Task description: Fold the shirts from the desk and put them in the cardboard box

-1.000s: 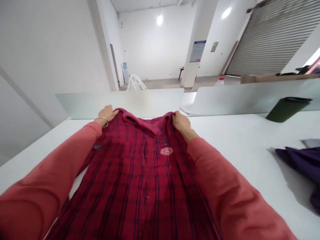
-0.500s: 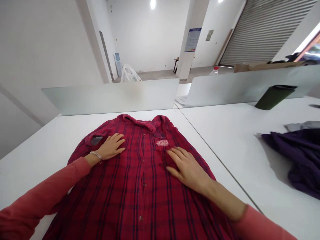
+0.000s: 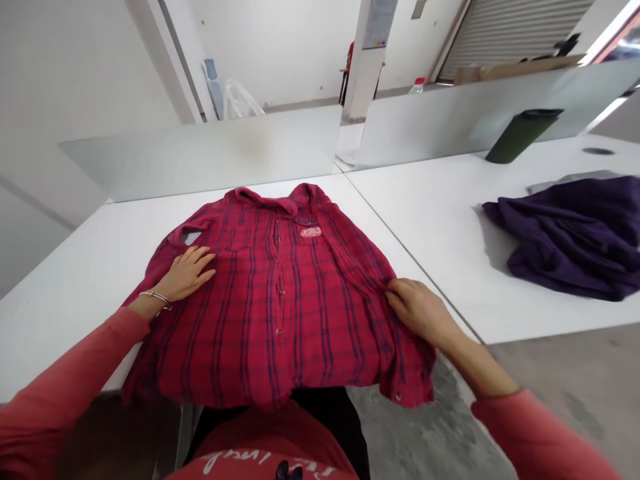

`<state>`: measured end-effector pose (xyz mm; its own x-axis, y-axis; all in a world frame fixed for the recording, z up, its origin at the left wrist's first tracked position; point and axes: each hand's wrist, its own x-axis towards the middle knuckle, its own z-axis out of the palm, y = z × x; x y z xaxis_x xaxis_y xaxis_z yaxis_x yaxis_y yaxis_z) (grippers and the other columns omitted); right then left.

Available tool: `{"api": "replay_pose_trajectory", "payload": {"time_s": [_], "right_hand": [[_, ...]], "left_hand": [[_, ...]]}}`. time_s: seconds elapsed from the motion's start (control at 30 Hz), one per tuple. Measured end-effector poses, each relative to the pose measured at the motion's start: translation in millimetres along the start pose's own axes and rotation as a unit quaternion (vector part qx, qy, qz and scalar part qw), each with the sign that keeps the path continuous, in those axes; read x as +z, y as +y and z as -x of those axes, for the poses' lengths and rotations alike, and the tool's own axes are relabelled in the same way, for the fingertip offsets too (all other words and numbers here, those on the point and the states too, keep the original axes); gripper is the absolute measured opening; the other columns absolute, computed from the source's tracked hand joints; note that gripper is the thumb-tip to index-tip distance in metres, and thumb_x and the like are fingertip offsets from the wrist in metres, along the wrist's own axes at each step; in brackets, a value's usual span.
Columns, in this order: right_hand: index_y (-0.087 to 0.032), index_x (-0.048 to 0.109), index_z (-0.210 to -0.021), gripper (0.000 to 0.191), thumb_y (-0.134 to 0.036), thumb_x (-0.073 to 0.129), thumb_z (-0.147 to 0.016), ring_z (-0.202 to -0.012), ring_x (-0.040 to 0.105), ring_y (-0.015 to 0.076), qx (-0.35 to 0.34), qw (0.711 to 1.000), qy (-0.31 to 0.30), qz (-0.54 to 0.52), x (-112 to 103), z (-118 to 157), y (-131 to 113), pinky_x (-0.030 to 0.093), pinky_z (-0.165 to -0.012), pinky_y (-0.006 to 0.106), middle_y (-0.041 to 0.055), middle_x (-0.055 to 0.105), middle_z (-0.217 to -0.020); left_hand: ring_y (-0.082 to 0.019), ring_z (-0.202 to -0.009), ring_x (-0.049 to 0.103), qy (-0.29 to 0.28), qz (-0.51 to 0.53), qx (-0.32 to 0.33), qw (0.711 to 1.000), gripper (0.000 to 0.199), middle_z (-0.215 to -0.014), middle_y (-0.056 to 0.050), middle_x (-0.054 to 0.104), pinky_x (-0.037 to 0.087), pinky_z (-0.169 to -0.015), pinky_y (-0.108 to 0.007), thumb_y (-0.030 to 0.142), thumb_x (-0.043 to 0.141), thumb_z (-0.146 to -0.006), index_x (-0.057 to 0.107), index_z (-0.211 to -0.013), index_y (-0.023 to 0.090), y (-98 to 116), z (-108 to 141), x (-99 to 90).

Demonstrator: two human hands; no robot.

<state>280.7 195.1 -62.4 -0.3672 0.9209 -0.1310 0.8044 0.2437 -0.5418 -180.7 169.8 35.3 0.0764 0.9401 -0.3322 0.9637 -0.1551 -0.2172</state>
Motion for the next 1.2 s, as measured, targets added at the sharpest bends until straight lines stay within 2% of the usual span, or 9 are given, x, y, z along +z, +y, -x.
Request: {"api": "replay_pose_trajectory", "payload": {"time_s": [0.13,0.23,0.33,0.4,0.5,0.67,0.8,0.93,1.2], "right_hand": [[-0.021,0.056,-0.07,0.019,-0.035,0.043,-0.072,-0.068,0.057,0.0219,0.135,0.987,-0.051,-0.071,-55.7,-34.1,14.1,0.046,-0.07,0.037,0.0073,0.061,-0.072],[-0.019,0.059,-0.085,0.021,-0.027,0.044,-0.073,-0.084,0.056,0.0267,0.265,0.962,0.057,-0.032,-97.6,-56.1,29.7,0.043,-0.077,0.041,0.0121,0.061,-0.09],[-0.02,0.054,-0.112,0.039,-0.024,0.041,-0.075,-0.106,0.047,0.0336,0.292,0.937,0.166,0.099,-113.4,-69.8,24.6,0.038,-0.086,0.046,0.0164,0.051,-0.116],[-0.017,0.048,-0.119,0.044,-0.027,0.041,-0.077,-0.11,0.044,0.0322,0.228,0.948,0.189,0.115,-102.4,-78.0,5.8,0.036,-0.092,0.043,0.0166,0.048,-0.12],[-0.015,0.05,-0.113,0.037,-0.027,0.038,-0.081,-0.107,0.047,0.0262,0.048,0.989,0.095,0.1,-61.1,-98.2,-30.3,0.037,-0.093,0.036,0.0138,0.053,-0.114],[-0.01,0.051,-0.111,0.034,-0.025,0.034,-0.085,-0.11,0.044,0.0219,-0.141,0.983,0.003,0.118,9.3,-164.2,-64.6,0.033,-0.098,0.032,0.0123,0.051,-0.116],[-0.011,0.048,-0.118,0.039,-0.03,0.032,-0.088,-0.115,0.039,0.023,-0.157,0.98,-0.026,0.116,39.6,-224.5,-74.5,0.034,-0.097,0.037,0.0125,0.046,-0.124],[-0.021,0.033,-0.131,0.051,-0.046,0.024,-0.088,-0.125,0.024,0.0296,-0.067,0.991,-0.055,0.102,63.7,-267.6,-75.5,0.032,-0.092,0.055,0.0072,0.03,-0.138],[-0.02,0.027,-0.135,0.066,-0.059,0.02,-0.083,-0.126,0.016,0.0373,0.041,0.991,-0.081,0.096,76.6,-306.0,-72.8,0.022,-0.089,0.068,0.0092,0.021,-0.141]], "left_hand": [[-0.027,-0.126,0.025,-0.03,0.004,-0.012,0.999,0.048,-0.136,-0.007,0.034,0.033,-0.095,-0.045,0.044,0.027,-0.086,0.04,-0.127,0.022,-7.6,14.4,7.0],[-0.027,-0.126,0.026,-0.032,0.009,-0.016,0.999,0.049,-0.135,-0.007,0.034,0.034,-0.095,-0.045,0.044,0.026,-0.086,0.04,-0.127,0.021,-9.6,18.2,9.2],[-0.027,-0.122,0.03,-0.006,-0.001,-0.02,1.0,0.047,-0.132,-0.008,0.038,0.037,-0.09,-0.046,0.045,0.026,-0.086,0.044,-0.123,0.021,-3.5,12.3,4.6],[-0.027,-0.119,0.033,0.031,-0.014,-0.015,0.999,0.045,-0.129,-0.01,0.041,0.039,-0.087,-0.045,0.045,0.028,-0.086,0.048,-0.118,0.02,2.8,0.8,0.1],[-0.026,-0.117,0.034,0.075,-0.026,0.021,0.997,0.044,-0.127,-0.011,0.041,0.038,-0.089,-0.041,0.044,0.029,-0.087,0.049,-0.115,0.017,10.6,-30.3,-5.0],[-0.026,-0.12,0.03,0.065,-0.024,0.061,0.996,0.044,-0.131,-0.009,0.037,0.036,-0.091,-0.042,0.044,0.029,-0.087,0.048,-0.117,0.018,15.7,-106.5,-8.7],[-0.027,-0.123,0.028,0.026,-0.008,0.058,0.998,0.044,-0.135,-0.008,0.033,0.035,-0.092,-0.045,0.044,0.029,-0.087,0.044,-0.121,0.021,15.2,-164.7,-2.2],[-0.029,-0.124,0.025,0.002,0.027,0.012,1.0,0.049,-0.139,-0.008,0.028,0.034,-0.092,-0.049,0.046,0.026,-0.087,0.035,-0.129,0.023,9.1,-207.8,17.2],[-0.038,-0.125,0.019,-0.012,0.058,-0.078,0.995,0.064,-0.141,-0.006,0.023,0.024,-0.093,-0.061,0.061,0.02,-0.081,0.024,-0.135,0.027,13.0,-252.2,29.9]]}}
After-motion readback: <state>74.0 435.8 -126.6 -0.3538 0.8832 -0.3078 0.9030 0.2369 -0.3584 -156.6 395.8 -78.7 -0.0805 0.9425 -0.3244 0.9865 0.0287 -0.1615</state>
